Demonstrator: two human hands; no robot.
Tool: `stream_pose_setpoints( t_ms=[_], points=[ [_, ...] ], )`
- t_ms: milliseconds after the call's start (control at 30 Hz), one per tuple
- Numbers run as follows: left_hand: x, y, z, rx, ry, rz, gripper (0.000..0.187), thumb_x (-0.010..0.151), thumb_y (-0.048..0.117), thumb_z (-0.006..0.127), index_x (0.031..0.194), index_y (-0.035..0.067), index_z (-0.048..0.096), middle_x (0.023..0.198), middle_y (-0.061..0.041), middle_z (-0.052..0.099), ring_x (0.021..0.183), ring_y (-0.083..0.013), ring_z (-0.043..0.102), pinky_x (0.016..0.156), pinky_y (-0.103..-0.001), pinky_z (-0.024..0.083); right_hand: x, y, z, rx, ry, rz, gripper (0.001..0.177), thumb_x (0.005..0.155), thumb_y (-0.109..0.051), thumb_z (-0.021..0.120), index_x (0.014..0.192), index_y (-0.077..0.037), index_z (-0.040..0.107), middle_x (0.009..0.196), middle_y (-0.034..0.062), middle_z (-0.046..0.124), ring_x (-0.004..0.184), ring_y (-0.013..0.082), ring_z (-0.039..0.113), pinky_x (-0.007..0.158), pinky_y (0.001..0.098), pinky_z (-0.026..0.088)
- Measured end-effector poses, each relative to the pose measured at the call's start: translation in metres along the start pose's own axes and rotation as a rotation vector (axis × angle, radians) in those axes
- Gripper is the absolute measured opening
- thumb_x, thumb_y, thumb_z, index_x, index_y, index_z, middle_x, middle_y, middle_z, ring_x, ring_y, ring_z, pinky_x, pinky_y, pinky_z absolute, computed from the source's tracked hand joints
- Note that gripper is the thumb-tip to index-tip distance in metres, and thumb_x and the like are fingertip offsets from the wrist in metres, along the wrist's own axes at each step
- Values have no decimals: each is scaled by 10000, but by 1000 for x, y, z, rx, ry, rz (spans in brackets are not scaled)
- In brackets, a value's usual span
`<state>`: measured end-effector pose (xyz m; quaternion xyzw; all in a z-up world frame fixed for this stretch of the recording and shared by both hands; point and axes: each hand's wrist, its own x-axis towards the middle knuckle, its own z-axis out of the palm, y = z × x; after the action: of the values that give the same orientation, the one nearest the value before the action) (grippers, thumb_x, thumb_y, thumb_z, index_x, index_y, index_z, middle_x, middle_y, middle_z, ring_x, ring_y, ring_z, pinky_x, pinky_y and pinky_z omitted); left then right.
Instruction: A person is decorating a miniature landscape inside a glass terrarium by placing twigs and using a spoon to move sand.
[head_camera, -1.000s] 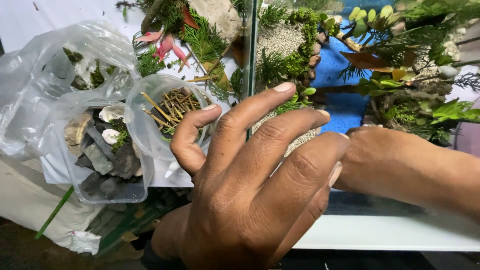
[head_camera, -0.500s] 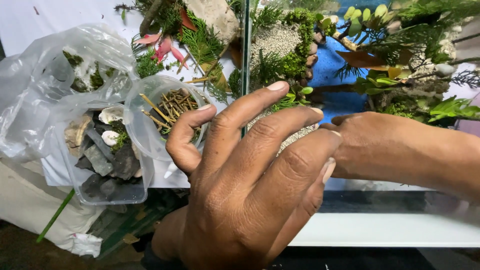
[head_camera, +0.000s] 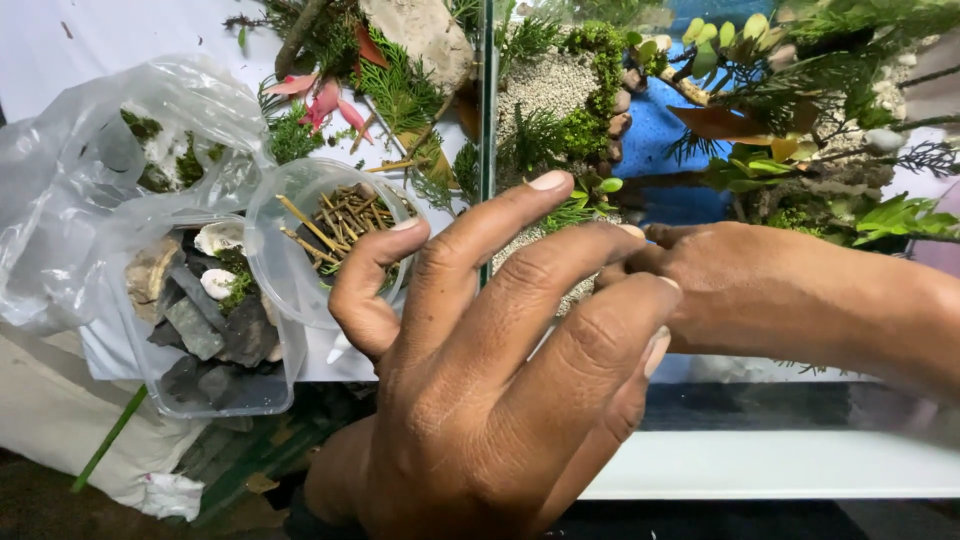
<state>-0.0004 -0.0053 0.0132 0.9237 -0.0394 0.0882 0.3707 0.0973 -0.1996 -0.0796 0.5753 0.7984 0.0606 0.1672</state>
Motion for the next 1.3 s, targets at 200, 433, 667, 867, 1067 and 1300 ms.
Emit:
stream_pose_setpoints(
  t_ms=[200,433,667,867,1067,1300],
  points=[
    [1,1,6,23,77,-8,170,1010,132,524,973,189,679,1081,7,737,1208,-327,713,1024,-531,274,-10,-14,19,312,-63,35,241,848,11,502,937,-138,669,981,150,669,929,256,657,745,388,535],
    [1,3,-2,-22,3,-27,150,1030,145,513,998,171,658,1123,-27,738,1250,-385,703,1027,-591,285,29,5,-25,-184,70,265,449,1045,-92,250,1161,13,671,923,135,597,790,165,552,686,228,398],
    [0,-5,-3,-16,-19,34,172,1050,167,497,1079,164,667,1214,-25,708,1311,-366,651,1060,-524,222,-20,14,-15,584,-184,-54,154,740,-41,729,683,-175,678,704,123,717,810,427,692,826,570,591],
    [-3,-8,-4,34,53,146,251,1062,319,518,1080,152,705,1087,18,765,1273,-320,644,1036,-527,209,-66,35,-45,501,108,147,292,1055,-263,350,1227,-114,532,1057,60,603,876,319,696,809,418,597],
    [-9,-6,-8,-48,-22,232,193,996,255,776,1150,168,699,1091,30,805,1294,-347,677,1050,-552,204,-84,48,-68,600,164,340,356,937,-349,540,1234,-166,614,1154,25,697,880,293,741,645,441,637],
    [-16,-2,-17,-23,37,237,176,990,104,801,1144,141,723,995,26,817,1158,-296,779,1080,-535,240,-89,49,-65,670,206,384,466,913,-253,554,1367,-152,574,1123,-4,705,896,217,732,687,388,606]
  ],
)
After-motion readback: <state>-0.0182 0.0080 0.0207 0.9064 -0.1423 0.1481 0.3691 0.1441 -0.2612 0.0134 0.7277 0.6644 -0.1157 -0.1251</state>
